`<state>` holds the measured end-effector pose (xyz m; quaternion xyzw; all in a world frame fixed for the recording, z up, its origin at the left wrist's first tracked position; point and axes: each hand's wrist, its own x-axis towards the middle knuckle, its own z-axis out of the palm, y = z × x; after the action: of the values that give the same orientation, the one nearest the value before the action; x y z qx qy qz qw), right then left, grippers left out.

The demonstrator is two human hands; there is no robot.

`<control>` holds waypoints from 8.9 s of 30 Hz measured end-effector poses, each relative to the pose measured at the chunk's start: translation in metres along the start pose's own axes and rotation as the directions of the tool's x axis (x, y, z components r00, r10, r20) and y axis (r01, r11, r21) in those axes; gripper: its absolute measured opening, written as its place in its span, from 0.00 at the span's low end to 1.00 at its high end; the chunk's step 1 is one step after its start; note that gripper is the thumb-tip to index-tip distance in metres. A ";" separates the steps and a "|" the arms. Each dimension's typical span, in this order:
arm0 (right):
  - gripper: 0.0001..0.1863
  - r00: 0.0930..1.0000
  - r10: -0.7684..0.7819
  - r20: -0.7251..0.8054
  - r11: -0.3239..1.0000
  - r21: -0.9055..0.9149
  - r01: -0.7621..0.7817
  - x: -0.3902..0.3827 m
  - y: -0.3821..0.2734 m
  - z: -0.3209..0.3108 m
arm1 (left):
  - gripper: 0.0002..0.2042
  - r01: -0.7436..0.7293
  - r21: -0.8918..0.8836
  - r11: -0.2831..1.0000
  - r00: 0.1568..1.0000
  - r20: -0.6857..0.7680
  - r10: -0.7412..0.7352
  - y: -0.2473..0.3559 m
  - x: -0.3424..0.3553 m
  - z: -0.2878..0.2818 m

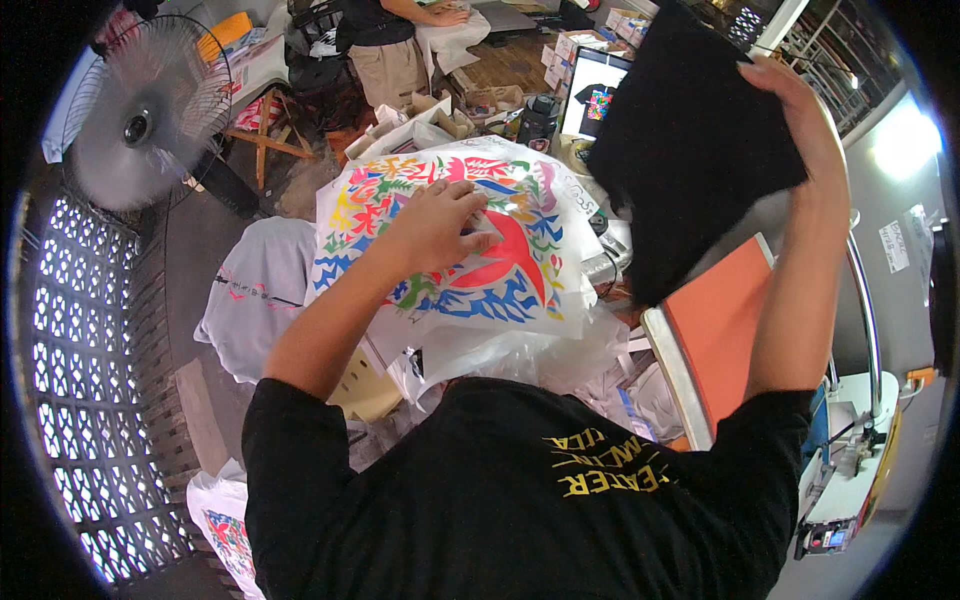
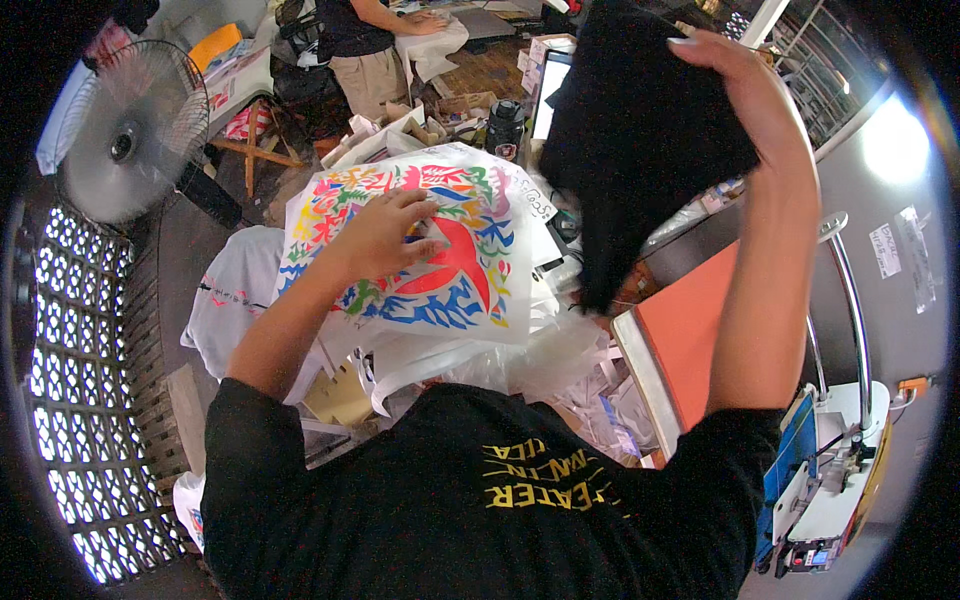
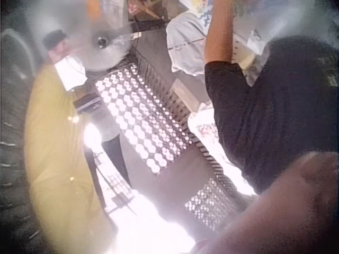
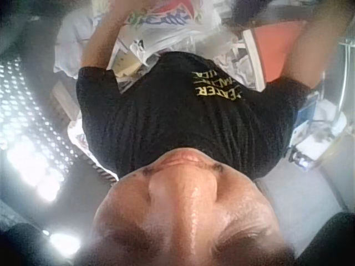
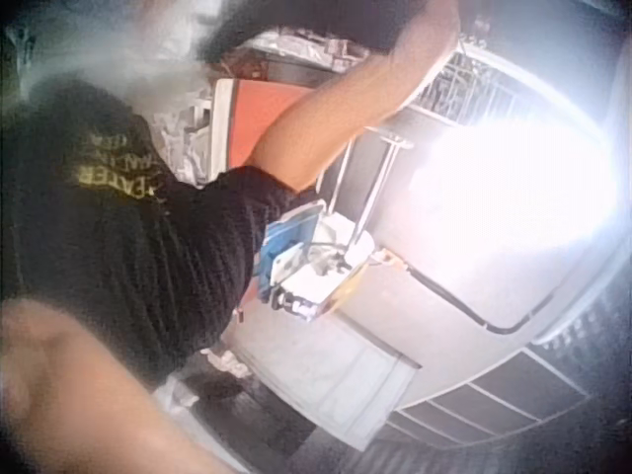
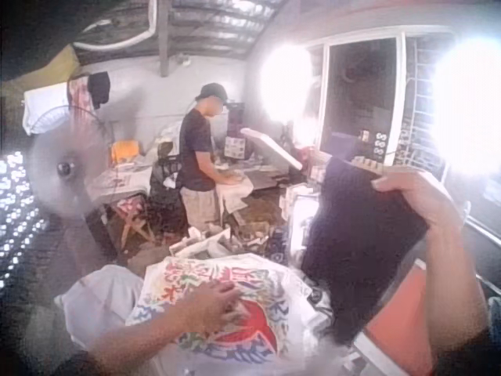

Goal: The person prepares clothing for printing by cutting printed designs with scissors, measuring design placement on shirts with a tape measure, and aligning a dark shirt on a heat press bed.

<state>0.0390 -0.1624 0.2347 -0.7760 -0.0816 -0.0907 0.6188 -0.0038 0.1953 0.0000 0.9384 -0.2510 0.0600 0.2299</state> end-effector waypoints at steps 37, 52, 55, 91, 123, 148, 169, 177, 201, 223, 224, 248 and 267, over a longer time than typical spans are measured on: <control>0.14 0.945 -0.325 0.026 0.912 0.272 0.306 -0.446 0.124 -0.115 | 0.10 0.210 -0.973 0.097 0.370 0.171 0.913 0.408 -0.029 0.045; 0.14 0.784 0.164 -0.598 0.881 -0.268 -0.389 -0.562 0.150 -0.203 | 0.12 -0.471 -0.315 0.824 0.822 0.181 0.540 0.343 0.000 0.043; 0.11 0.628 0.083 -0.774 0.817 -0.308 -0.488 -0.561 0.157 -0.212 | 0.12 -0.516 -0.240 0.822 0.826 0.114 0.551 0.337 0.032 0.050; 0.15 0.365 0.258 -0.895 0.184 -0.325 -0.928 -0.283 0.401 -0.551 | 0.13 -0.302 -0.295 0.907 0.858 0.330 0.393 0.348 0.542 0.413; 0.40 0.283 0.192 -0.940 0.042 -0.281 -0.959 -0.190 0.476 -0.469 | 0.26 -0.550 0.076 0.831 0.828 0.179 0.532 0.418 0.488 0.509; 0.07 0.059 0.780 -0.624 0.624 0.781 0.008 -0.542 0.404 -0.214 | 0.09 0.770 -0.570 0.285 0.618 0.778 -0.115 0.162 0.236 0.353; 0.19 0.232 0.172 -0.957 0.310 -0.171 -0.935 -0.462 0.420 -0.269 | 0.23 0.359 -0.362 0.860 0.873 0.455 -0.173 0.177 0.264 0.446; 0.11 0.437 -0.223 -0.871 0.423 -0.490 -0.762 -0.254 0.469 -0.512 | 0.14 0.008 -0.658 0.753 0.977 0.167 0.135 0.312 0.546 0.512; 0.17 0.752 0.009 -0.659 0.256 -0.726 -0.638 -0.127 0.506 -0.481 | 0.09 -0.773 -0.273 0.573 0.600 -0.019 0.800 0.493 0.499 0.545; 0.12 -0.053 0.167 -0.985 0.662 0.151 -0.734 -0.272 0.548 -0.550 | 0.19 0.226 -0.759 0.610 0.962 0.273 -0.016 0.286 0.562 0.573; 0.14 -0.013 0.035 -0.999 0.637 0.032 -0.770 -0.278 0.553 -0.550 | 0.18 0.041 -0.635 0.771 0.981 0.171 0.089 0.296 0.561 0.567; 0.13 0.143 0.088 -0.986 0.432 -0.092 -0.897 -0.275 0.546 -0.558 | 0.18 -0.074 -0.495 0.866 0.986 0.094 0.137 0.272 0.573 0.589; 0.20 0.153 0.323 -0.934 0.599 0.077 -0.797 -0.376 0.466 -0.388 | 0.25 0.298 -0.732 0.612 0.837 0.509 0.201 0.248 0.386 0.498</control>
<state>-0.2295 -0.6488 -0.2127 -0.6864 0.5853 -0.2516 0.3506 0.2060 -0.3963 -0.2547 0.7223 -0.2788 -0.3323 0.5386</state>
